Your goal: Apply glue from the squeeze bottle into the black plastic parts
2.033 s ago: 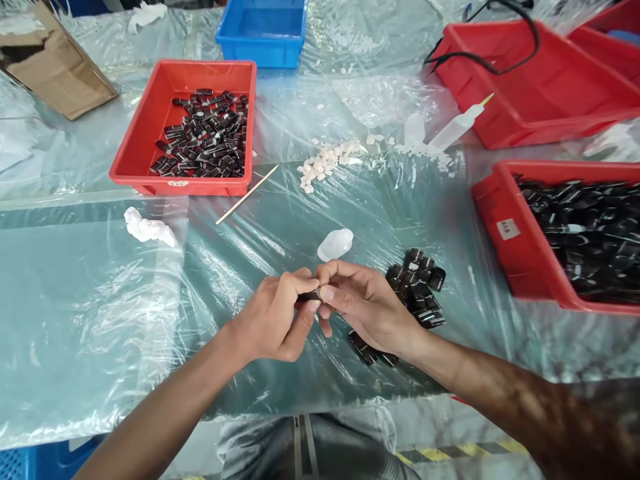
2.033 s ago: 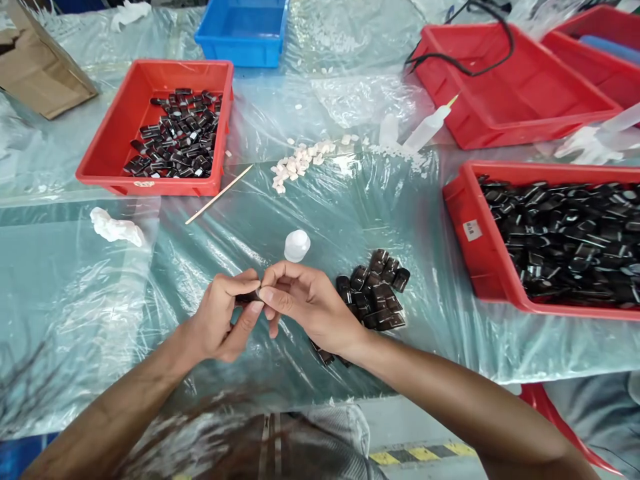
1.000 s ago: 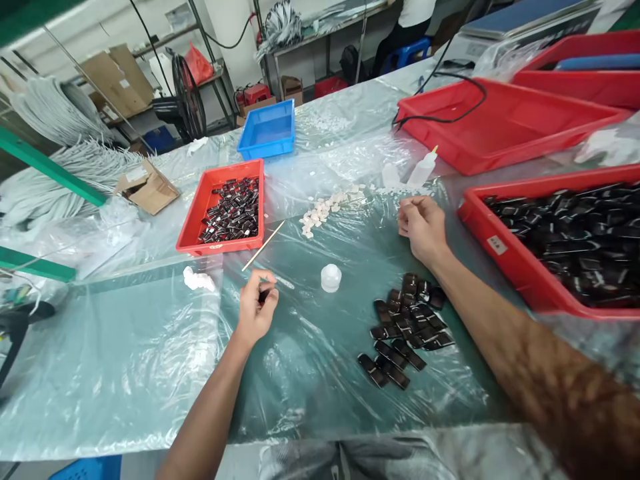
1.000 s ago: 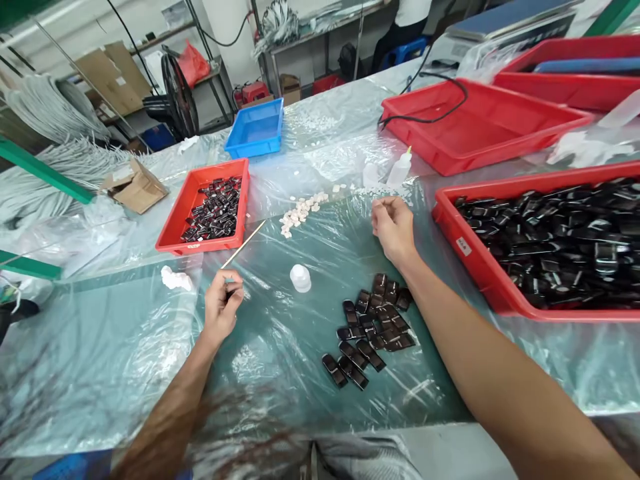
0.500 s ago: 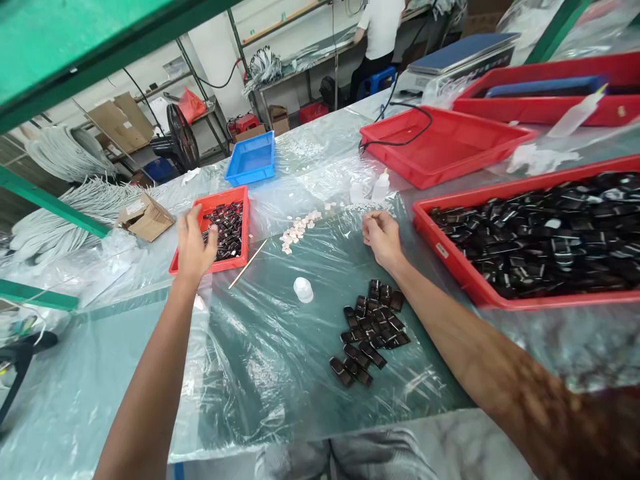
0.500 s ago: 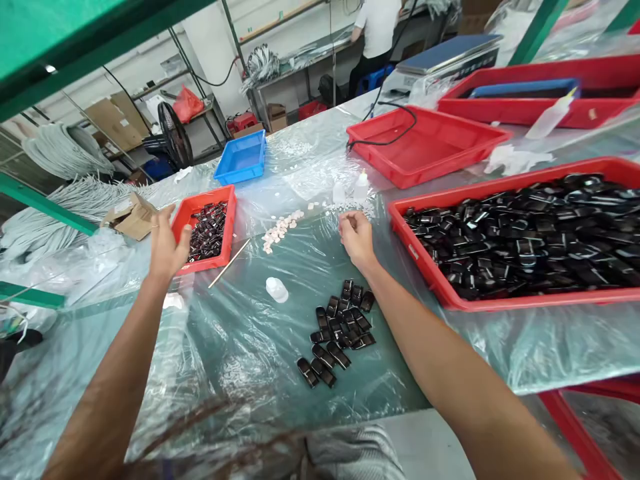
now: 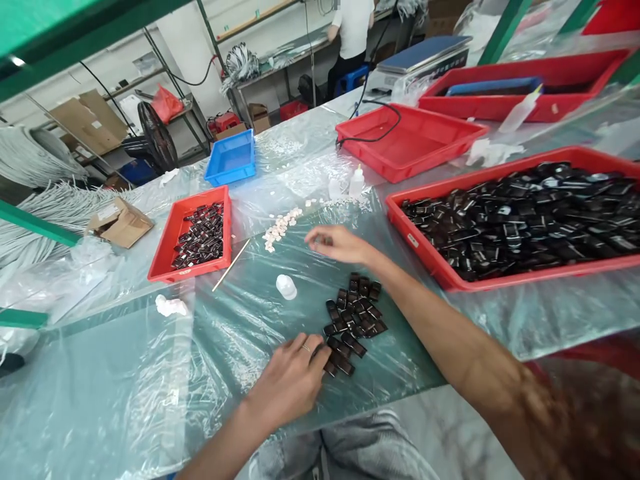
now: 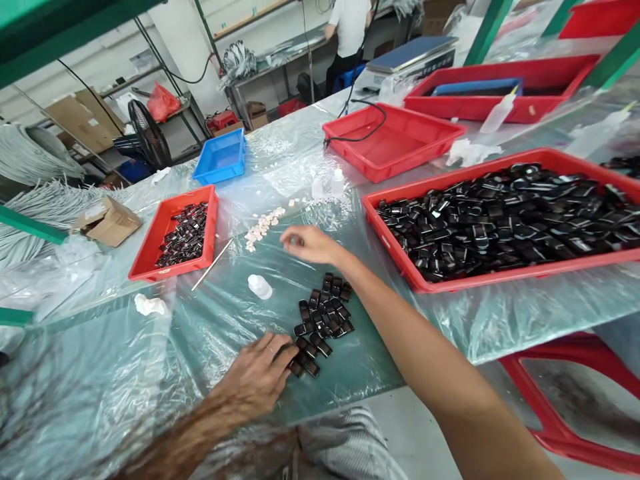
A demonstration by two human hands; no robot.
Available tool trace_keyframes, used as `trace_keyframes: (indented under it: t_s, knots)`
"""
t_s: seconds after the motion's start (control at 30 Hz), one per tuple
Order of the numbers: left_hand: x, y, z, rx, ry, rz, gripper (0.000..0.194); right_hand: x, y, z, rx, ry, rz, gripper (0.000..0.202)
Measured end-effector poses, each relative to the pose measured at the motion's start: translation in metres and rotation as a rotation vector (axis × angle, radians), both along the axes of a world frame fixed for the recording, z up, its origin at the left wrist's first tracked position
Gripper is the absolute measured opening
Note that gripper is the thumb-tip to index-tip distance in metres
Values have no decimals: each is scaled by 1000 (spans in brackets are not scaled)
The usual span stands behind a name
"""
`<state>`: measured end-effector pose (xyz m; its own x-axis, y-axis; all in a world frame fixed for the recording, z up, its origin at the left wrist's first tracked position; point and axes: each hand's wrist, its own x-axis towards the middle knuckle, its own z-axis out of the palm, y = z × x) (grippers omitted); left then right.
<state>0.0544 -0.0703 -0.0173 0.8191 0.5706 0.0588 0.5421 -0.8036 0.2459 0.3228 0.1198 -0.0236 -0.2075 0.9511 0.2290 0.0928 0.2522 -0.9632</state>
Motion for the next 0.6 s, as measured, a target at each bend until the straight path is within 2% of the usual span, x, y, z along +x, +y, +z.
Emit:
trace_keyframes:
  t_s: [0.1,0.2,0.3,0.4,0.53,0.6]
  knots:
    - [2,-2,-11,-7,-11,-13,45,-12,-21,14,4,-106,295,32]
    - [-8,-3,-19,-24,-61,38,36,-26,-30,17,46,-137,401,39]
    - [-31,-2,-18,-23,-164,184,52,-41,-31,13,107,-122,387,33]
    - [-62,13,-5,6,-314,368,67,-56,-33,8,168,-101,325,38]
    - [-91,59,13,11,-480,516,54,-73,-42,8,222,-99,229,37]
    - [-93,82,13,-36,-491,486,43,-77,-48,10,227,-88,196,33]
